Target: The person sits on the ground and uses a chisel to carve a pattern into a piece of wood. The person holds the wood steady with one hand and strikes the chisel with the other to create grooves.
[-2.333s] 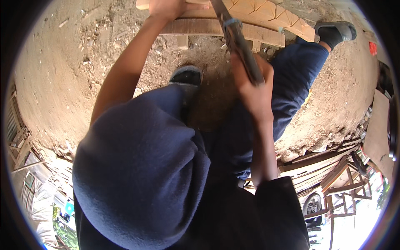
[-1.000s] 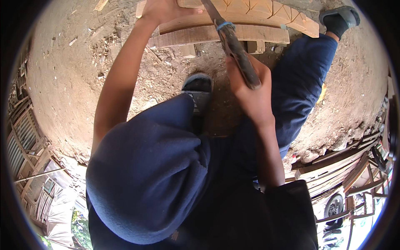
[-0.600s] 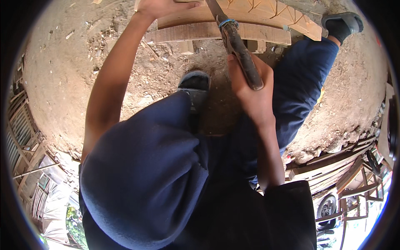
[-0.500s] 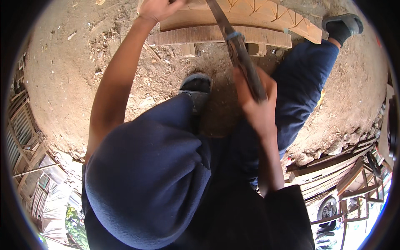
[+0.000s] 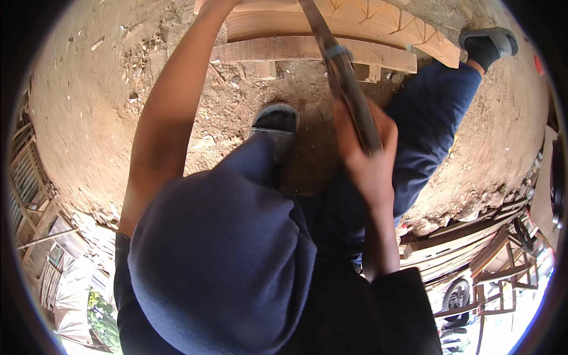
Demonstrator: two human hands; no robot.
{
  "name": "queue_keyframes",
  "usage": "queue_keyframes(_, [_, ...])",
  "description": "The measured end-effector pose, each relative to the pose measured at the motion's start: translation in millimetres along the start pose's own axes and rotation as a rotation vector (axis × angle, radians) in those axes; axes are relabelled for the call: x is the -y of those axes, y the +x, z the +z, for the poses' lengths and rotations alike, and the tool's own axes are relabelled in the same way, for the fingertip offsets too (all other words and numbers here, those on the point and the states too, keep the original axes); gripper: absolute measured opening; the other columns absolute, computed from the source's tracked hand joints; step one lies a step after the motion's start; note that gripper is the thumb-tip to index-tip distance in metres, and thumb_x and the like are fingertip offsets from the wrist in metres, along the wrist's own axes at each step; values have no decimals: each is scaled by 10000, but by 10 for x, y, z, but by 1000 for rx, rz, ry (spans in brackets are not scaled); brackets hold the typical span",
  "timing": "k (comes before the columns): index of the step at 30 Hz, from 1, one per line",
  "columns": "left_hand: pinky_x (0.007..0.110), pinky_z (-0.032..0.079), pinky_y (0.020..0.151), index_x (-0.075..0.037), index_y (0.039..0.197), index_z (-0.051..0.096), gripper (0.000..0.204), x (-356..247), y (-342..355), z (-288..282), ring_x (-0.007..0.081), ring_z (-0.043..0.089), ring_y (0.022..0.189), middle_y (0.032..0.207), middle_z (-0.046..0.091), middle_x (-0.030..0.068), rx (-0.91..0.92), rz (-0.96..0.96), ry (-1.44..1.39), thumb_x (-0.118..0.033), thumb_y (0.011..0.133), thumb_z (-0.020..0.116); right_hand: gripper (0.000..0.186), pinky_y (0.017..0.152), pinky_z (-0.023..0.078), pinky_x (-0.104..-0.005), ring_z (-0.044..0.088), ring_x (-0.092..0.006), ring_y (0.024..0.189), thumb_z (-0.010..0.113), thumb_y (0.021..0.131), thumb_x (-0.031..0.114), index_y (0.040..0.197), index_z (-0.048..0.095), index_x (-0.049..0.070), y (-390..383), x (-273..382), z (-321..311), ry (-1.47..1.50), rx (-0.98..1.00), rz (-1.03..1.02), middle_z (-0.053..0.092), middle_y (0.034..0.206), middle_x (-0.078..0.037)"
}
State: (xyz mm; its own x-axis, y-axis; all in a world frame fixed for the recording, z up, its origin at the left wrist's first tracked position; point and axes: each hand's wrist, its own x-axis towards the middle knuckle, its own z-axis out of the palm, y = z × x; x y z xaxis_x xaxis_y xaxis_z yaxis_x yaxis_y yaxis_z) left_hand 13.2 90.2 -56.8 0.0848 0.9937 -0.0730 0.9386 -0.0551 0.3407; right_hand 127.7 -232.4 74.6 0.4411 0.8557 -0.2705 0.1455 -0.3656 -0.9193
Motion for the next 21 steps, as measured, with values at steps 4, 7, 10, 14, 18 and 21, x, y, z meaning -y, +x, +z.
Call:
queue_keyframes(4, [523, 459, 1021, 87, 1259, 570, 646, 62, 86, -7, 463, 606, 1164, 1210, 628, 334, 0, -31, -27, -469, 977, 404, 98, 526, 439, -274, 522, -55, 591, 663, 916, 39, 854, 645, -35, -245, 50, -66, -84, 4, -26, 571, 614, -65])
queue_keyframes(7, [519, 446, 1040, 89, 1278, 555, 646, 88, 215, 144, 472, 595, 1177, 1217, 625, 338, -13, 6, -57, -461, 974, 403, 109, 530, 428, -269, 511, -51, 600, 665, 917, 48, 858, 639, -40, 247, 35, 119, -22, -11, -72, 568, 619, -57])
queue_keyframes(10, [513, 439, 1051, 86, 1292, 551, 650, 148, 266, 298, 471, 582, 1199, 1242, 610, 343, -23, 4, -67, -459, 970, 405, 117, 537, 424, -270, 506, -51, 605, 663, 914, 51, 848, 629, -40, 375, 121, 110, 9, 1, -64, 566, 618, -51])
queue_keyframes(14, [509, 440, 1054, 85, 1291, 565, 658, 48, 154, 167, 457, 567, 1229, 1294, 581, 342, -2, -5, -30, -465, 967, 406, 135, 541, 423, -282, 497, -57, 599, 656, 909, 48, 812, 606, -31, -38, 148, -59, -32, -8, 23, 563, 618, -42])
queue_keyframes(18, [506, 432, 1064, 76, 1296, 573, 666, -28, 40, -43, 452, 563, 1238, 1317, 575, 326, 105, -54, -10, -478, 964, 410, 148, 537, 421, -284, 497, -58, 601, 656, 910, 55, 796, 600, -20, -244, 92, -79, -92, -12, 22, 555, 616, -41])
queue_keyframes(21, [507, 429, 1066, 77, 1282, 588, 671, 122, 253, 213, 450, 564, 1236, 1308, 583, 323, 17, -22, -35, -486, 960, 416, 147, 534, 418, -284, 492, -53, 606, 656, 913, 59, 797, 603, -16, 189, 37, 87, -36, -2, -32, 551, 615, -39])
